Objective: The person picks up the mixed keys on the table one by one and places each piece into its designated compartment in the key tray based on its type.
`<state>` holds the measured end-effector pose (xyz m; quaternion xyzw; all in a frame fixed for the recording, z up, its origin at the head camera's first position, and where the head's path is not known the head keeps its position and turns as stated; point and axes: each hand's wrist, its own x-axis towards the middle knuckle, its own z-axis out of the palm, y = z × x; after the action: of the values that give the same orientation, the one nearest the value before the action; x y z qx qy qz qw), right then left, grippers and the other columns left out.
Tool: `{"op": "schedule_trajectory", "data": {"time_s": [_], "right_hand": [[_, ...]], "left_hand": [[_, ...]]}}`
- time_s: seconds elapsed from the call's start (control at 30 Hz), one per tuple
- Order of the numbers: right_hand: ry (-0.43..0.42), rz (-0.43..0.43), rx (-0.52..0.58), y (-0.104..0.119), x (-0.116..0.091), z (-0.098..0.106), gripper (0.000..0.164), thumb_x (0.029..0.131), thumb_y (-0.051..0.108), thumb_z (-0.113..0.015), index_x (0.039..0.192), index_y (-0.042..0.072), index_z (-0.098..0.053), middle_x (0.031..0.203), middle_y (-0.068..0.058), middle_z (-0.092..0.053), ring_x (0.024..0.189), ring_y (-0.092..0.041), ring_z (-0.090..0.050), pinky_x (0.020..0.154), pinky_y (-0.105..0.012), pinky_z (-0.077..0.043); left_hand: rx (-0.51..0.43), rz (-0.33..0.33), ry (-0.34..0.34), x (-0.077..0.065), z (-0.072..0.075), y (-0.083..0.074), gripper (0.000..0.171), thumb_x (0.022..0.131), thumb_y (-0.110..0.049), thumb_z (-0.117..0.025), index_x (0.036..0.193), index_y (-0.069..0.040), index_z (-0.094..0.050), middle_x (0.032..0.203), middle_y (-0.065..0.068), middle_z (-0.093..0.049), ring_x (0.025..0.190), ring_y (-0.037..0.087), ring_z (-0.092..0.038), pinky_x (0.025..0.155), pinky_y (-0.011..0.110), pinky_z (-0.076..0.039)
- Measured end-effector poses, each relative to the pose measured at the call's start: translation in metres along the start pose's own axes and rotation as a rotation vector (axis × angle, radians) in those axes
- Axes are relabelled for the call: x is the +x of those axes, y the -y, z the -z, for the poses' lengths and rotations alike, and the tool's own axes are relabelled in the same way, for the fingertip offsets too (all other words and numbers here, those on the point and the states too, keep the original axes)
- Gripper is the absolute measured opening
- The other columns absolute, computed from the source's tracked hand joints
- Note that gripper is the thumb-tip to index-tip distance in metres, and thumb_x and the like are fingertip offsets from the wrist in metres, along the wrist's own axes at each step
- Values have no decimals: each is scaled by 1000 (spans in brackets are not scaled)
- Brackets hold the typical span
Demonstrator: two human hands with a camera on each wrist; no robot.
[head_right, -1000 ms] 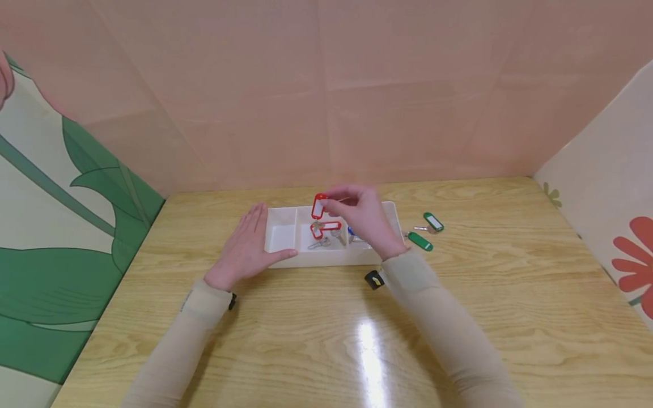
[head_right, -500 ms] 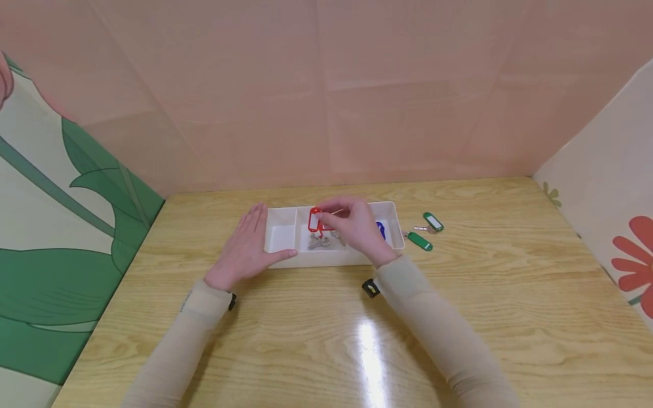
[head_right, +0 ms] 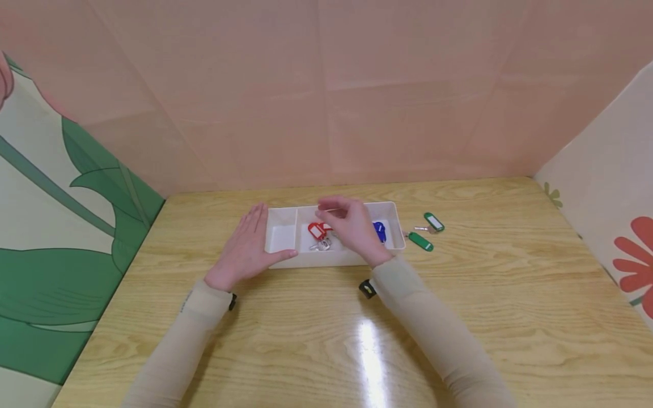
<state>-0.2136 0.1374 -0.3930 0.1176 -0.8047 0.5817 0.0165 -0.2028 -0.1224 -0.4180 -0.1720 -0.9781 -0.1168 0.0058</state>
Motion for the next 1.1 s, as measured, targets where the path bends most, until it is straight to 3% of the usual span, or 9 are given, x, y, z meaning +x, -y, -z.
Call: {"op": "schedule_trajectory", "data": {"time_s": [0.47, 1.1], "right_hand": [[6, -34, -24, 8, -6, 7, 33, 98, 30, -72, 126, 12, -72, 118, -1, -72, 107, -16, -68, 96, -37, -55], [5, -26, -5, 3, -13, 20, 40, 97, 40, -71, 127, 12, -72, 123, -3, -70, 111, -19, -66, 97, -41, -54]], "left_hand": [[-9, -6, -9, -1, 1, 0, 135, 77, -94, -44, 160, 6, -6, 168, 21, -6, 154, 30, -5, 124, 39, -4], [-12, 5, 1, 0, 1, 0, 135, 76, -95, -42, 161, 4, -5, 168, 19, -5, 155, 28, -3, 124, 37, -2]]}}
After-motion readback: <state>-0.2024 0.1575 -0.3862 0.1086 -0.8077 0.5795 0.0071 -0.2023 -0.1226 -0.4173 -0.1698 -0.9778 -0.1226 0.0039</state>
